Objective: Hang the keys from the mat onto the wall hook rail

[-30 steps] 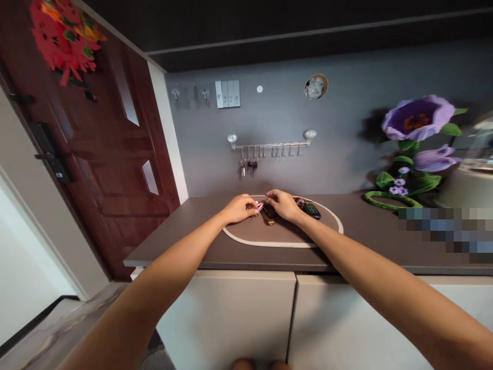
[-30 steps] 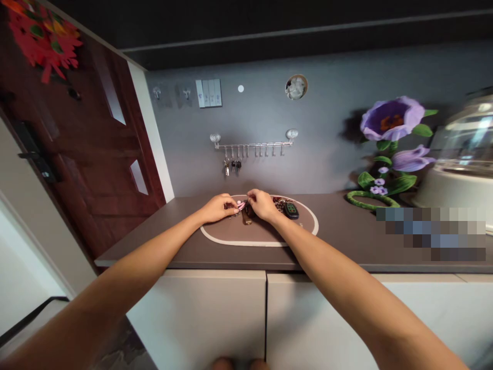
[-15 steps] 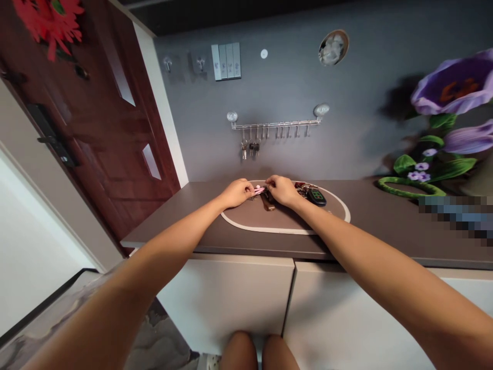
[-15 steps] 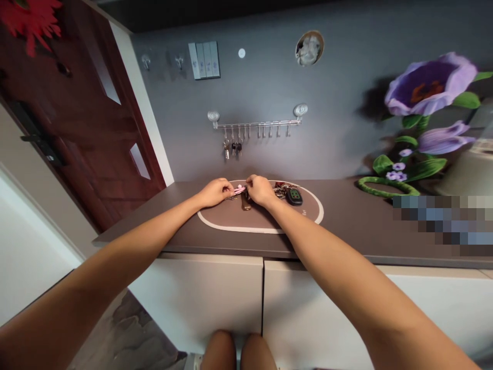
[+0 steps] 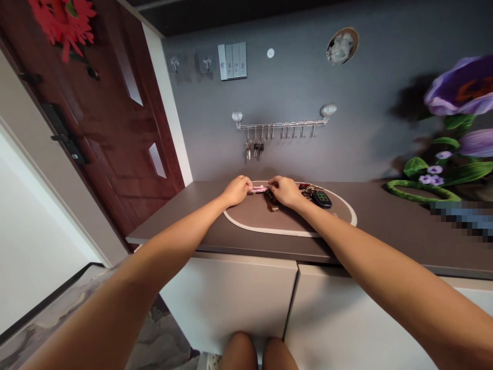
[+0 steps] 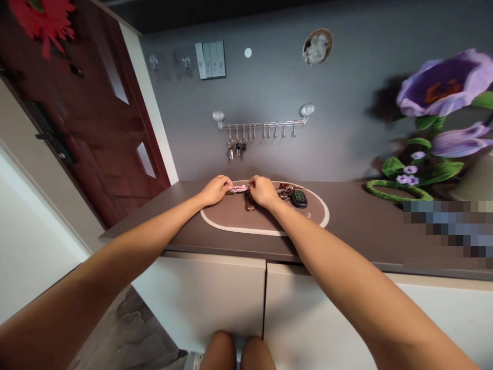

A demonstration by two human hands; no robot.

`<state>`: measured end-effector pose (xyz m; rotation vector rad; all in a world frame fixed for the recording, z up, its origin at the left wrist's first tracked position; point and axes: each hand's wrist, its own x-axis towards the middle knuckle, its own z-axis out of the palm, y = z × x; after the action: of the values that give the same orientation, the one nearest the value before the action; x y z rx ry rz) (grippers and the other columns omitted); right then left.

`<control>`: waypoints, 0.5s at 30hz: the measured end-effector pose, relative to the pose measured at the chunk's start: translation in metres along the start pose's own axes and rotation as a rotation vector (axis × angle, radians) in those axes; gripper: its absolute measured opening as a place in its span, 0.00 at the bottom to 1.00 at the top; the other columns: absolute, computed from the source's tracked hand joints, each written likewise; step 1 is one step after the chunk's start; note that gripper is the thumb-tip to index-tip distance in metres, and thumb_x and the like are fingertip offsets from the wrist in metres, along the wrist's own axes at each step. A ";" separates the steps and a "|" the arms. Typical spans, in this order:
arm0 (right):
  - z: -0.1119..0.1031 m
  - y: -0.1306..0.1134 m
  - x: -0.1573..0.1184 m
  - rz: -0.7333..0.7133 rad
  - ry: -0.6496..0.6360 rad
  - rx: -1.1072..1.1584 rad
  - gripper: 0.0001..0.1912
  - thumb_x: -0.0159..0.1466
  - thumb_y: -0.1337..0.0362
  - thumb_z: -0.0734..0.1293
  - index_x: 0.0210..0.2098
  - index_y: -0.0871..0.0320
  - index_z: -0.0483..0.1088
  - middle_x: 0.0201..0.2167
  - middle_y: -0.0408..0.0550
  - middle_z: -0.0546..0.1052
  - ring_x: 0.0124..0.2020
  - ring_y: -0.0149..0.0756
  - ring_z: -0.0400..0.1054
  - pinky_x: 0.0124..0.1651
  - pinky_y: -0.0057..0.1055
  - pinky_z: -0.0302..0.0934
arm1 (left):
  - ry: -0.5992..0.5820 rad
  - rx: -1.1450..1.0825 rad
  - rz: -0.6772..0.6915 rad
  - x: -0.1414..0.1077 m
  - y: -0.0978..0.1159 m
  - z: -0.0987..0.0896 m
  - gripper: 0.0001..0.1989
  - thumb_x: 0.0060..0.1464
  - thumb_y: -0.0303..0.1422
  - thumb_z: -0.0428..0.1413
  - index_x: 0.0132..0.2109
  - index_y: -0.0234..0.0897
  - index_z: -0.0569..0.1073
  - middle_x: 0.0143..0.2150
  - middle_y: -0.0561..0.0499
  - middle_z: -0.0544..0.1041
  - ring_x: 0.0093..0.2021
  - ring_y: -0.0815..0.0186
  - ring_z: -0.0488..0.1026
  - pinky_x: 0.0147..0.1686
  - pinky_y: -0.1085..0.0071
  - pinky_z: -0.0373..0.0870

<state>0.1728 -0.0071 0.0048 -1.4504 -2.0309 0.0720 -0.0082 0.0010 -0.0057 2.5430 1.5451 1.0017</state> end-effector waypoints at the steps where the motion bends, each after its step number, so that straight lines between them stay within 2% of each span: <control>1: 0.000 0.000 0.000 0.001 0.001 -0.001 0.12 0.57 0.69 0.60 0.38 0.59 0.71 0.38 0.52 0.75 0.39 0.37 0.68 0.43 0.29 0.57 | 0.009 -0.003 -0.004 0.000 0.000 0.000 0.06 0.51 0.27 0.47 0.31 0.34 0.69 0.34 0.48 0.69 0.39 0.65 0.65 0.41 0.69 0.61; 5: -0.001 -0.003 -0.001 -0.009 0.007 -0.011 0.12 0.56 0.70 0.60 0.38 0.58 0.71 0.37 0.51 0.75 0.39 0.37 0.68 0.43 0.29 0.57 | 0.076 -0.055 -0.037 0.002 0.001 -0.003 0.06 0.51 0.27 0.47 0.31 0.34 0.69 0.34 0.48 0.70 0.38 0.66 0.65 0.41 0.69 0.61; 8: -0.001 -0.005 -0.002 -0.026 0.009 -0.025 0.12 0.57 0.70 0.59 0.38 0.59 0.71 0.38 0.52 0.75 0.39 0.38 0.68 0.43 0.30 0.57 | 0.092 -0.154 -0.067 0.001 0.004 -0.006 0.06 0.51 0.27 0.48 0.29 0.33 0.68 0.30 0.50 0.70 0.34 0.68 0.66 0.38 0.71 0.62; 15: 0.000 -0.007 -0.002 -0.081 0.052 0.041 0.12 0.57 0.70 0.59 0.38 0.59 0.71 0.38 0.51 0.74 0.41 0.37 0.67 0.46 0.30 0.56 | 0.076 -0.545 -0.131 0.000 0.009 -0.005 0.03 0.52 0.27 0.48 0.31 0.32 0.65 0.26 0.53 0.69 0.26 0.74 0.67 0.31 0.75 0.64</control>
<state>0.1676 -0.0115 0.0060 -1.3298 -2.0317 0.0417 -0.0037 -0.0053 0.0016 2.0285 1.2136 1.2970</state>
